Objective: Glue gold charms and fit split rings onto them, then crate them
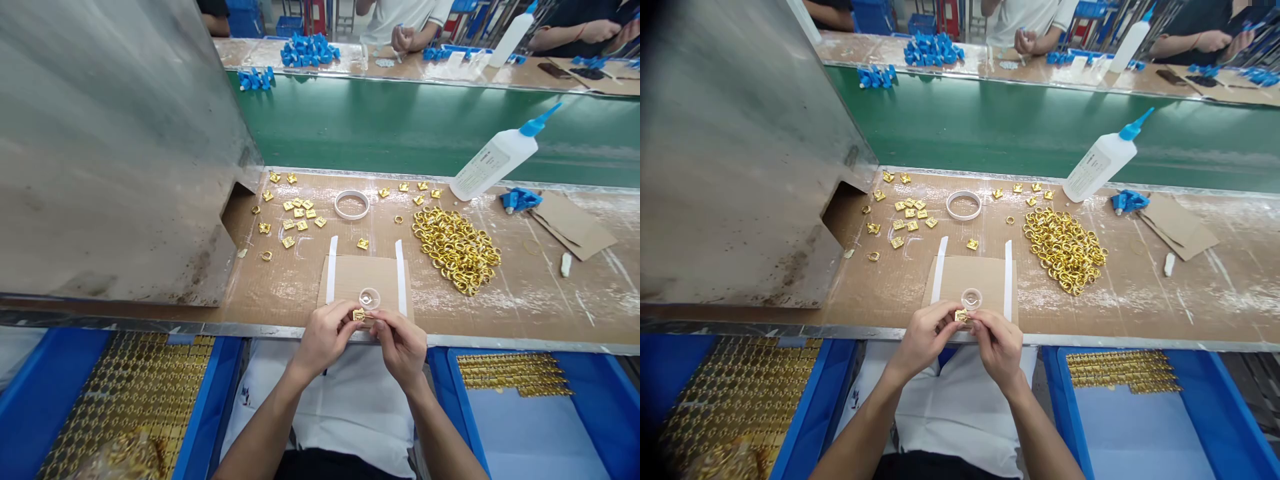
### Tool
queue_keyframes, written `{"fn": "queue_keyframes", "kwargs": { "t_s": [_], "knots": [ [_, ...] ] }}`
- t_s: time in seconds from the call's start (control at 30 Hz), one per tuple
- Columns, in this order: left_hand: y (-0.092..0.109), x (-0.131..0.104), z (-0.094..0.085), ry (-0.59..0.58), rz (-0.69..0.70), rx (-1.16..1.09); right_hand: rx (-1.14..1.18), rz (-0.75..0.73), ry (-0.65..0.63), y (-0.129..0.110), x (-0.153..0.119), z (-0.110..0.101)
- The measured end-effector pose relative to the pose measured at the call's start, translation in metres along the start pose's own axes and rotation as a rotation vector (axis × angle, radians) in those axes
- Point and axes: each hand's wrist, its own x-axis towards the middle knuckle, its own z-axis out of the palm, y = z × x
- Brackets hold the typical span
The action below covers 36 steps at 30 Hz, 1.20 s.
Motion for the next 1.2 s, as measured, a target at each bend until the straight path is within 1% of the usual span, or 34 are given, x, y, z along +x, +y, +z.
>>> {"fn": "queue_keyframes", "kwargs": {
  "t_s": [0.17, 0.23, 0.33, 0.4, 0.47, 0.5, 0.57, 0.67, 0.73, 0.83, 0.9, 0.93, 0.97, 1.0, 1.07, 1.1, 1.13, 1.2],
  "knots": [
    [0.000, 0.000, 0.000, 0.003, -0.004, -0.005, 0.003, 0.021, -0.019, 0.001, -0.002, -0.001],
    [0.000, 0.000, 0.000, 0.005, -0.007, -0.007, 0.018, 0.052, 0.003, 0.003, -0.005, -0.001],
    [0.000, 0.000, 0.000, 0.008, -0.006, -0.010, 0.070, 0.111, 0.086, 0.006, -0.009, -0.001],
    [0.000, -0.001, 0.000, 0.009, -0.006, -0.019, 0.088, 0.159, 0.176, 0.006, -0.009, 0.001],
    [-0.001, -0.002, -0.001, 0.010, -0.006, -0.046, 0.070, 0.209, 0.260, 0.004, -0.005, 0.002],
    [-0.002, -0.003, -0.002, 0.015, -0.004, -0.068, 0.048, 0.229, 0.276, 0.002, -0.002, 0.003],
    [-0.003, -0.005, -0.004, 0.026, 0.011, -0.114, -0.017, 0.240, 0.249, 0.000, 0.004, 0.004],
    [-0.004, -0.008, -0.007, 0.058, 0.068, -0.180, -0.106, 0.209, 0.166, 0.001, 0.010, 0.006],
    [-0.002, -0.012, -0.009, 0.087, 0.107, -0.220, -0.105, 0.216, 0.150, 0.004, 0.010, 0.008],
    [0.004, -0.019, -0.014, 0.140, 0.112, -0.252, 0.008, 0.272, 0.188, 0.007, 0.004, 0.009],
    [0.009, -0.025, -0.016, 0.183, 0.101, -0.263, 0.060, 0.284, 0.243, -0.001, -0.002, 0.006],
    [0.012, -0.029, -0.018, 0.206, 0.104, -0.271, 0.065, 0.281, 0.245, -0.008, -0.005, 0.005],
    [0.014, -0.032, -0.019, 0.226, 0.114, -0.280, 0.062, 0.275, 0.218, -0.018, -0.007, 0.003],
    [0.016, -0.036, -0.020, 0.243, 0.134, -0.290, 0.068, 0.271, 0.147, -0.030, -0.009, 0.001],
    [0.020, -0.043, -0.021, 0.262, 0.193, -0.310, 0.141, 0.296, -0.058, -0.057, -0.012, -0.002],
    [0.021, -0.047, -0.022, 0.269, 0.228, -0.322, 0.195, 0.307, -0.136, -0.071, -0.013, -0.003],
    [0.022, -0.051, -0.022, 0.276, 0.262, -0.335, 0.245, 0.321, -0.184, -0.082, -0.014, -0.003],
    [0.026, -0.059, -0.022, 0.285, 0.307, -0.361, 0.324, 0.356, -0.223, -0.101, -0.016, -0.003]
  ]
}}
